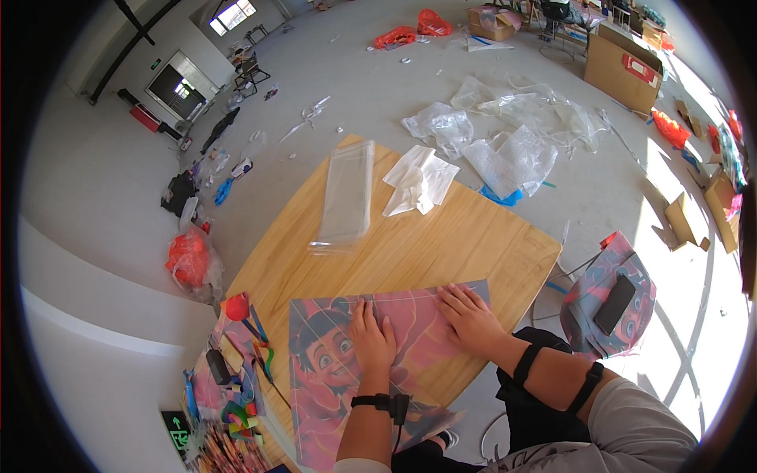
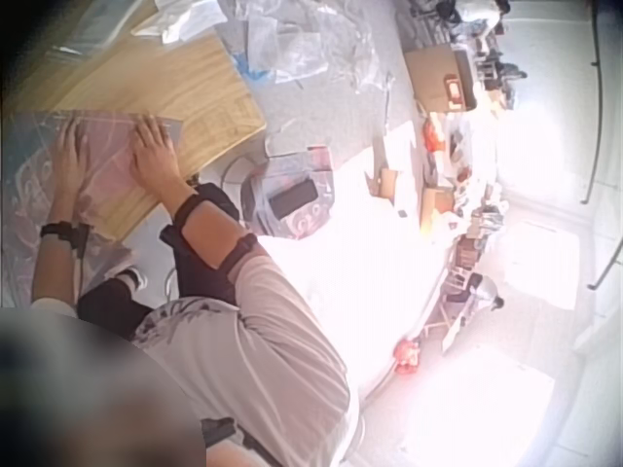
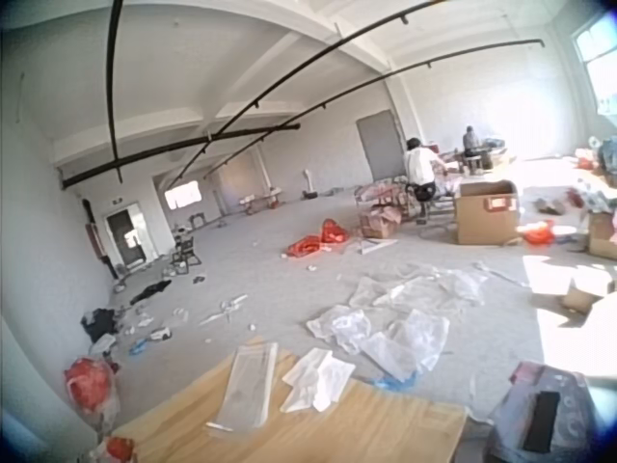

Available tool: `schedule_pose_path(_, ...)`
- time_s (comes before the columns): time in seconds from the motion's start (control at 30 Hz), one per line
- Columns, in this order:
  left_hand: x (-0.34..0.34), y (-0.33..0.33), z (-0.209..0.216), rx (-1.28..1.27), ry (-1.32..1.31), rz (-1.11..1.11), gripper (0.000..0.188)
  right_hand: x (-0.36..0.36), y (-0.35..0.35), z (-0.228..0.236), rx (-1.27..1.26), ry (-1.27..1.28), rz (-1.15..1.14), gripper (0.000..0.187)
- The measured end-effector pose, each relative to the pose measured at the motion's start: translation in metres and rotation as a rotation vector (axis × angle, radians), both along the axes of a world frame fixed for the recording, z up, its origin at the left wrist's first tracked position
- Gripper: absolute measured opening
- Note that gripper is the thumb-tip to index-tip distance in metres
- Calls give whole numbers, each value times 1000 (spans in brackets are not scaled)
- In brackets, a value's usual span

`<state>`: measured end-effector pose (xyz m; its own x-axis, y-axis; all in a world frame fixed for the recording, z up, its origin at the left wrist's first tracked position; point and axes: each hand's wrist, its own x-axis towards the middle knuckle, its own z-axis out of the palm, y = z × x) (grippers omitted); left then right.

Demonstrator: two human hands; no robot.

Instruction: Assembling a small plastic kite by attaching support sticks and a plastic connector.

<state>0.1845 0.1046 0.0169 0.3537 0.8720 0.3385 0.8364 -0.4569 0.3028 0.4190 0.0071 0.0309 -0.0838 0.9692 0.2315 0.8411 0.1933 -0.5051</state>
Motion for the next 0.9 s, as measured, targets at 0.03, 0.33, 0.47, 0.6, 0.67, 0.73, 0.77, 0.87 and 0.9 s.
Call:
schedule_pose_path(0.03,0,0,0,2,1,-3,49,0,0,0,0,-1,-1,58)
schedule_pose_path(0.33,0,1,1,-4,-6,-11,46,1,1,-2,-3,3,-2,58)
schedule_pose_path(0.47,1,0,3,-4,0,-20,45,1,1,-2,-1,7,0,58)
schedule_pose_path(0.6,1,0,3,2,-3,-15,45,1,1,-4,2,0,-4,57)
schedule_pose_path(0.67,1,0,3,8,22,-24,45,1,1,-5,4,-2,-7,57)
schedule_pose_path(0.73,1,0,2,18,28,-25,46,0,1,-4,6,-3,-10,57)
schedule_pose_path(0.77,0,0,1,18,28,-25,46,0,1,-3,7,-5,-9,57)
schedule_pose_path(0.87,0,0,1,23,29,-30,46,0,1,-3,8,-6,-8,56)
schedule_pose_path(0.9,0,0,1,23,26,-29,45,0,1,-4,8,-6,-8,56)
